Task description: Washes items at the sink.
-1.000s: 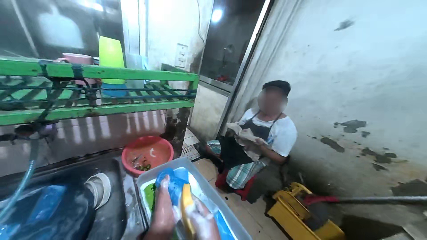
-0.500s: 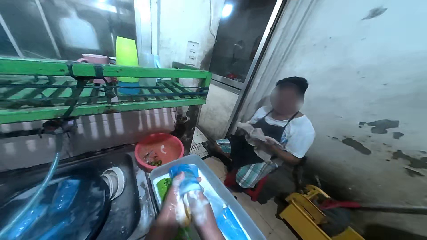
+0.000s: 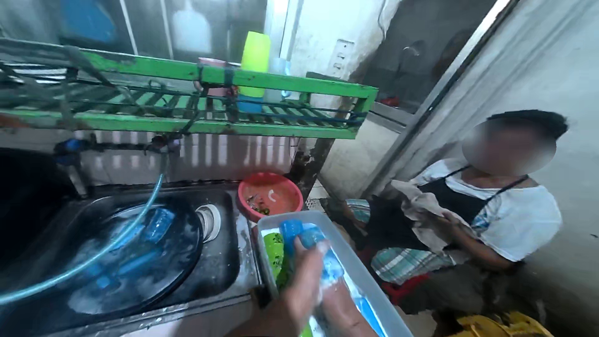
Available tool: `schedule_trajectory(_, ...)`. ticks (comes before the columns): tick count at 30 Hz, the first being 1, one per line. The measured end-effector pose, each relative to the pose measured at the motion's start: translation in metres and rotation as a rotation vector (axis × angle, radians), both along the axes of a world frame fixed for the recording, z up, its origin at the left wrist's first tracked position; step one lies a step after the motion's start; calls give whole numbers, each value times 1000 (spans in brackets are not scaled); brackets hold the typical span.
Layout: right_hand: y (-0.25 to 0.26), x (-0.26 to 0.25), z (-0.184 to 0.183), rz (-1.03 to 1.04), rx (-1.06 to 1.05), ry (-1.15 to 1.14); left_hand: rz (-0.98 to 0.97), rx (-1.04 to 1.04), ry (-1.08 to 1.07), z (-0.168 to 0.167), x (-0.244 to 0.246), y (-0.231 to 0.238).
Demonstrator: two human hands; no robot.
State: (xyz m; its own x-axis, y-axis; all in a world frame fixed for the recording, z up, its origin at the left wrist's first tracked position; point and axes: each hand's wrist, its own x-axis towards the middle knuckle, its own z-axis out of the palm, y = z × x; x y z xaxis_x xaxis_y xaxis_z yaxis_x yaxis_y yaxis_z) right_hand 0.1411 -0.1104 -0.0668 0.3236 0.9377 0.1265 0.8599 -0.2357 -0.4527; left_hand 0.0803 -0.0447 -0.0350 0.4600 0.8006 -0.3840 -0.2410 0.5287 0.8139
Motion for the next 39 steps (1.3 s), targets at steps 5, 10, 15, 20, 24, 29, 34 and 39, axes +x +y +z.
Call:
schedule_trajectory(5,4,-6,10,-153,352,664,0,-67,-57,-4,-5,4)
schedule_trajectory(10,-2,-25,18,-99,259,346,-69,-13,-108,-3,-18,17)
schedule_trajectory(15,-13,-14,36,54,-56,65,120,-81,-52,-5,-4,5)
schedule_trajectory(20,-22,2,10,158,269,392,212,-15,-38,3,-27,45)
schedule_trajectory(24,-36,44,6,-24,221,588,-77,389,311,7,-47,60)
schedule_trajectory(29,-11,25,27,-44,286,618,-572,978,866,4,-37,13)
schedule_trajectory(34,14,26,6,-366,333,723,-681,1190,905,-2,-29,6)
schedule_trajectory(39,-22,-1,25,-137,405,475,-605,1086,921,6,-35,33)
